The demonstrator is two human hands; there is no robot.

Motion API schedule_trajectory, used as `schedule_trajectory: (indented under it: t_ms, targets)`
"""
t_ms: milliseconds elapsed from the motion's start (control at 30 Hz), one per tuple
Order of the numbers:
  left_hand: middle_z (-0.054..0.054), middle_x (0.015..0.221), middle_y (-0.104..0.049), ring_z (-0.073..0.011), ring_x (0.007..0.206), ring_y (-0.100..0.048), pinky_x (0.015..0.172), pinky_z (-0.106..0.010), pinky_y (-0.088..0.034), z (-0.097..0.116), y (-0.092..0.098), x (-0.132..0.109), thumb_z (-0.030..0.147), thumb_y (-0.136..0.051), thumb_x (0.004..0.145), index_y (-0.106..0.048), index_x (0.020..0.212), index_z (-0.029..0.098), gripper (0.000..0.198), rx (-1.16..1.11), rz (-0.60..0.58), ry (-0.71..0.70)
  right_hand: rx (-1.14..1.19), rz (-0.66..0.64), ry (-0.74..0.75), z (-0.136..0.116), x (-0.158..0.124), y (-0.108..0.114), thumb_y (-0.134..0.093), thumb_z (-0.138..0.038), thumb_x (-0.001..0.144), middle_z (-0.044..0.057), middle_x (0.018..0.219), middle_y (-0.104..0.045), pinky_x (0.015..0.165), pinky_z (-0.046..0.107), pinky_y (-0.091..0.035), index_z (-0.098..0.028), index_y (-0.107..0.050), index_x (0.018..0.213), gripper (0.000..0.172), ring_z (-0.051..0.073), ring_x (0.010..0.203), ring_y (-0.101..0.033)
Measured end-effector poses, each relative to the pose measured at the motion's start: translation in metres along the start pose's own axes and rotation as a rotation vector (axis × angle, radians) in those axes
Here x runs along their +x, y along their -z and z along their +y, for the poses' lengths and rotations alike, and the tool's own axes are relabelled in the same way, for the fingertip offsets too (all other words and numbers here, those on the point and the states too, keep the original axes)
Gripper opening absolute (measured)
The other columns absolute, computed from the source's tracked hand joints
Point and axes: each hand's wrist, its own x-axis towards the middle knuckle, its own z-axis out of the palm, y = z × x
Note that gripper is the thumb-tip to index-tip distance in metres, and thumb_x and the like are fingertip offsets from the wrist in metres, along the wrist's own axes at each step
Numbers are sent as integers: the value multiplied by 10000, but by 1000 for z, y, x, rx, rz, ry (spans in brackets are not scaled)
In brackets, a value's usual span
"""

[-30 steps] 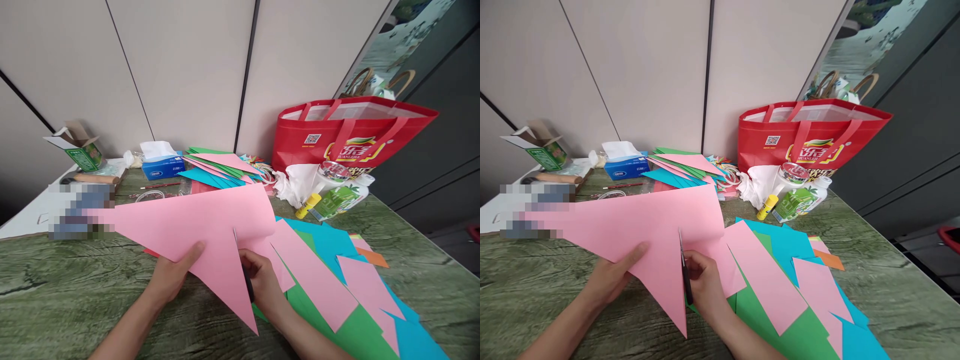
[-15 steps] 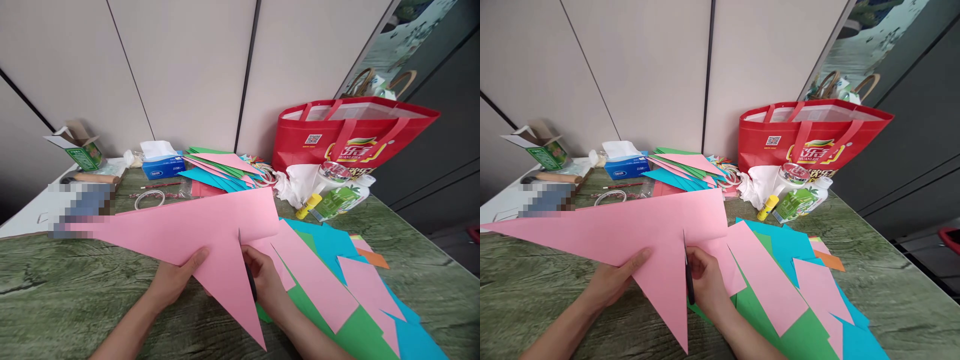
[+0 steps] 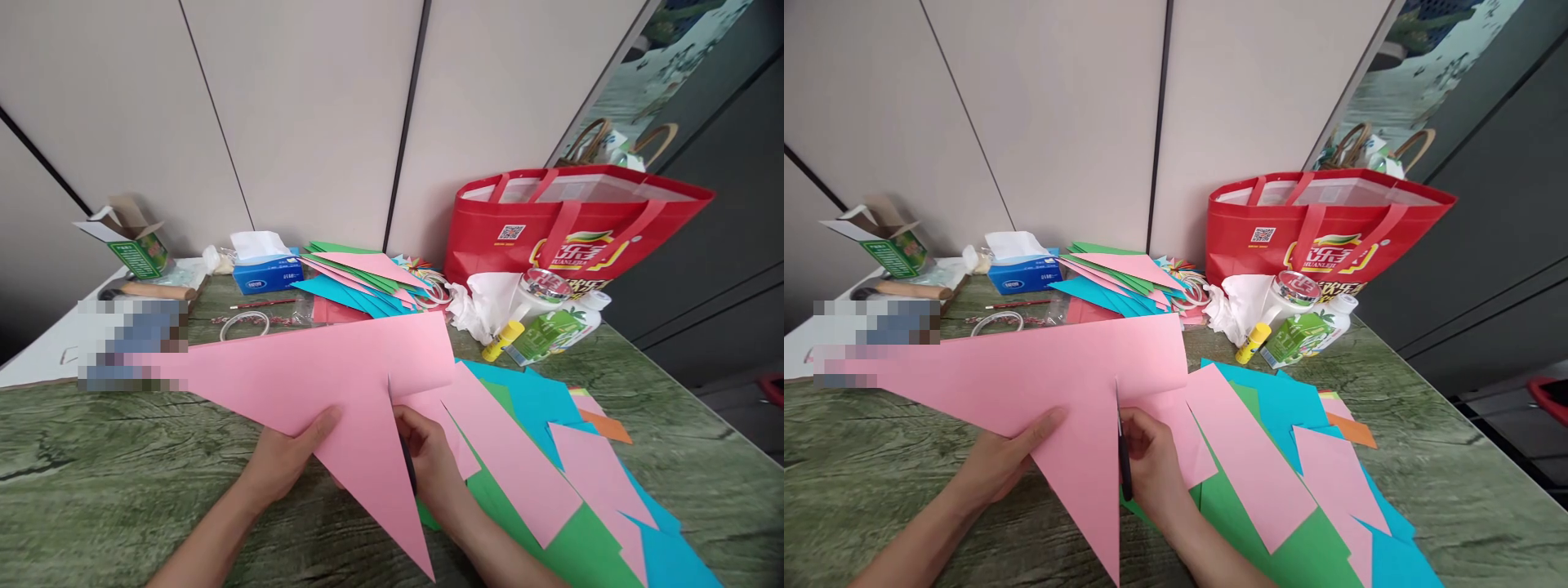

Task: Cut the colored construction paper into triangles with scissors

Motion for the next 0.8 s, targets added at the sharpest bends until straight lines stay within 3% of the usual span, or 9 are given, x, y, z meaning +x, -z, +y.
schedule_trajectory:
  t_ms: [533,800]
  targets:
    - [-127,1026,-648,-282,939,-584,766,-383,-494,3,-3,-1,362,-677,625,-596,975,119,434,-19,42,51,-35,55,-43,2,-1,0,-747,-209,535,-7,608,-697,483,239,-459,-184,-669,701,185,169,555,-615]
    - [-89,886,-691,-255,807,-617,708,-369,-507,1,-4,-3,357,-674,630,-642,841,143,302,-62,-55,92,-5,24,50,-2,3,0,-764,-172,526,36,803,-702,649,293,-502,-197,-653,791,288,213,743,-625]
